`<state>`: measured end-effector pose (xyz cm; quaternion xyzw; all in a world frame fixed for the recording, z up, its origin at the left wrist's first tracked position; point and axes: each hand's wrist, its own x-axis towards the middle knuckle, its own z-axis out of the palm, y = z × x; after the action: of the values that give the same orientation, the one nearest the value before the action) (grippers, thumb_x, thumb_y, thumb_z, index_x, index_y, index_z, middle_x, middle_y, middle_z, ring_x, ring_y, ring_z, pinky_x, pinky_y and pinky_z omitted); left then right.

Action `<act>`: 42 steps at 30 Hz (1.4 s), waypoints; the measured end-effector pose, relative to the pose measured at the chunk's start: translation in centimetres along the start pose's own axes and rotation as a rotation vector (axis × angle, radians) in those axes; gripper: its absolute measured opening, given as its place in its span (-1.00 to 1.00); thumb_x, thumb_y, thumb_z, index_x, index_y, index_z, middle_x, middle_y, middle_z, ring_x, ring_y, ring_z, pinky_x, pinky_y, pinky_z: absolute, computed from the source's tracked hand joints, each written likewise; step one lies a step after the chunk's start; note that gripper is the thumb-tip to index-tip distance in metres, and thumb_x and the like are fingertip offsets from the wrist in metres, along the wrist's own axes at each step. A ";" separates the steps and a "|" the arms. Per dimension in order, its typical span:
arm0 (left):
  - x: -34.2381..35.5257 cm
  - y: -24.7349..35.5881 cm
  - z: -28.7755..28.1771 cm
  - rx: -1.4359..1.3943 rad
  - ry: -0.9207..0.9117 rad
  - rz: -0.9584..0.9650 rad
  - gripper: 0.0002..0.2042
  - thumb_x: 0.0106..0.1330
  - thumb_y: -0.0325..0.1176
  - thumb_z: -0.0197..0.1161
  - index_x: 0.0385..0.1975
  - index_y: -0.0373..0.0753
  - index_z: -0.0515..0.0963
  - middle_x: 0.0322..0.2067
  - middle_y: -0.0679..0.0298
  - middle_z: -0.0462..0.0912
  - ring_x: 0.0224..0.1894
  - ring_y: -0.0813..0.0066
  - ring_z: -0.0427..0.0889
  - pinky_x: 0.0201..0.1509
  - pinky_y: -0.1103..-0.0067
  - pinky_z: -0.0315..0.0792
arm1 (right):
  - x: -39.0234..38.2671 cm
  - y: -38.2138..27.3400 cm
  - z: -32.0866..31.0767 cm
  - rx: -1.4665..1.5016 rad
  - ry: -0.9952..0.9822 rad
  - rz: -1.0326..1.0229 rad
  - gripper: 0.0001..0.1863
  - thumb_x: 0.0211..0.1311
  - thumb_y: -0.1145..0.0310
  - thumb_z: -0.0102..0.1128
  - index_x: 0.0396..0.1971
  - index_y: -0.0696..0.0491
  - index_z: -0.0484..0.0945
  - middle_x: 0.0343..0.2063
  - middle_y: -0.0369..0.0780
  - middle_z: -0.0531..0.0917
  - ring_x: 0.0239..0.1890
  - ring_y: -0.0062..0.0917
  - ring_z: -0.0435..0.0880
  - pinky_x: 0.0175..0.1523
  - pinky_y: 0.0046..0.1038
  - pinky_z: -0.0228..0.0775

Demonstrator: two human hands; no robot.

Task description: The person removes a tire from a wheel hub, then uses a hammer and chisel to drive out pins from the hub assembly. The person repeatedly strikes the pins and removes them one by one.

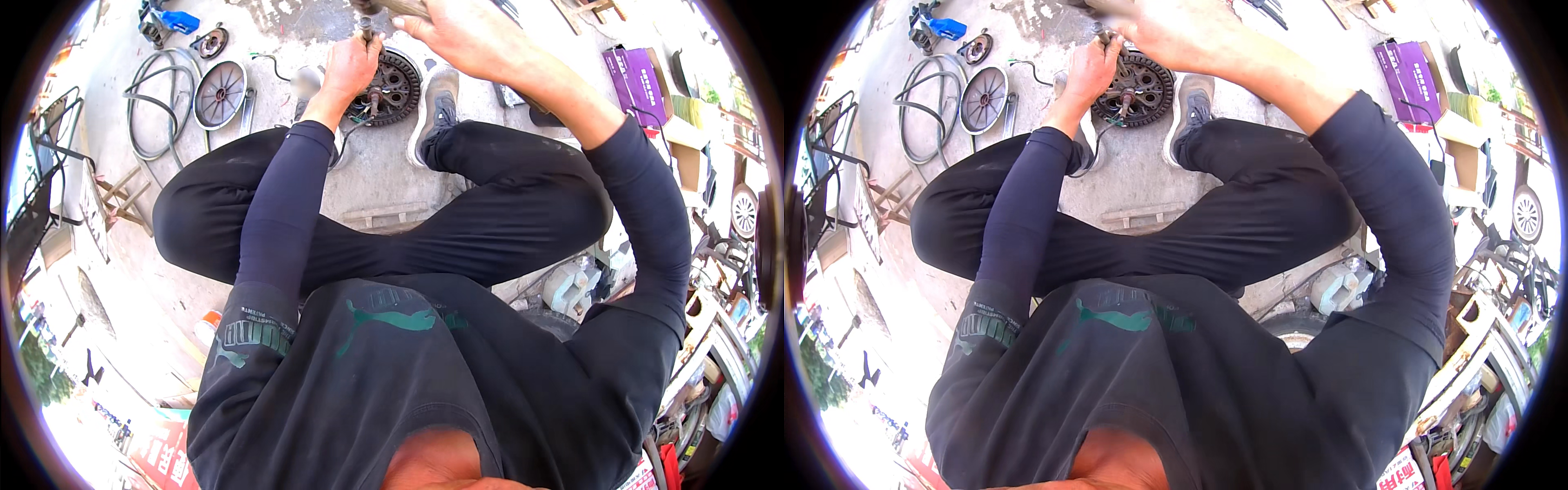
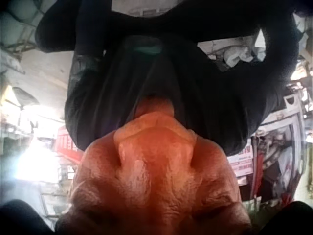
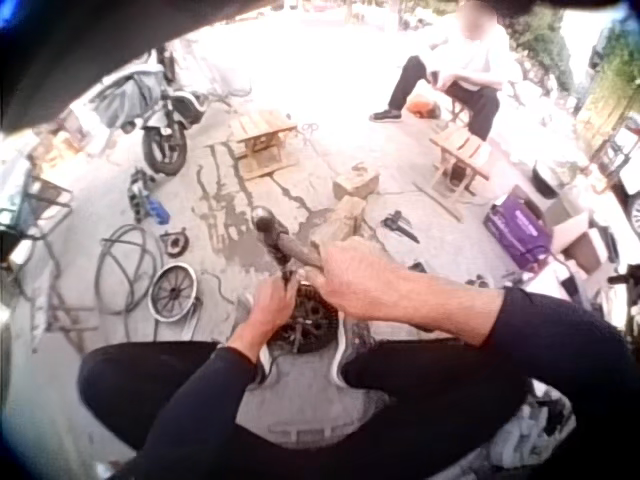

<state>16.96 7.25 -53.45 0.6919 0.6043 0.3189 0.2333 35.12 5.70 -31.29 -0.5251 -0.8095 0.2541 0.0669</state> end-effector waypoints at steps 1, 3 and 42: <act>-0.1 -0.1 0.0 0.004 0.035 -0.012 -0.61 0.48 -0.04 0.13 -0.30 -0.29 0.66 -0.49 -0.14 0.66 -0.32 -0.19 0.67 -0.21 0.13 0.51 | -0.1 -0.2 -0.2 0.031 0.034 -0.018 -0.53 0.36 0.14 0.15 -0.40 0.36 0.60 -0.48 0.23 0.63 -0.33 0.13 0.67 -0.22 -0.02 0.49; -0.2 -0.1 0.2 -0.014 0.015 -0.057 -0.62 0.48 -0.05 0.13 -0.28 -0.29 0.66 -0.50 -0.13 0.66 -0.32 -0.19 0.67 -0.21 0.13 0.50 | -0.2 -0.3 -0.2 0.085 0.131 -0.107 -0.51 0.38 0.09 0.14 -0.31 0.34 0.60 -0.42 0.20 0.65 -0.29 0.07 0.70 -0.17 -0.05 0.52; -0.6 0.3 0.0 0.026 0.040 -0.001 -0.60 0.46 -0.04 0.14 -0.31 -0.33 0.64 -0.43 -0.16 0.67 -0.26 -0.24 0.65 -0.17 0.12 0.50 | 0.4 -0.1 0.1 0.037 -0.036 -0.039 -0.56 0.35 0.15 0.15 -0.34 0.33 0.64 -0.49 0.22 0.63 -0.36 0.12 0.67 -0.24 -0.02 0.49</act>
<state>17.07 6.57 -53.33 0.6881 0.6133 0.3246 0.2122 34.78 6.02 -31.43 -0.5032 -0.8159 0.2770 0.0666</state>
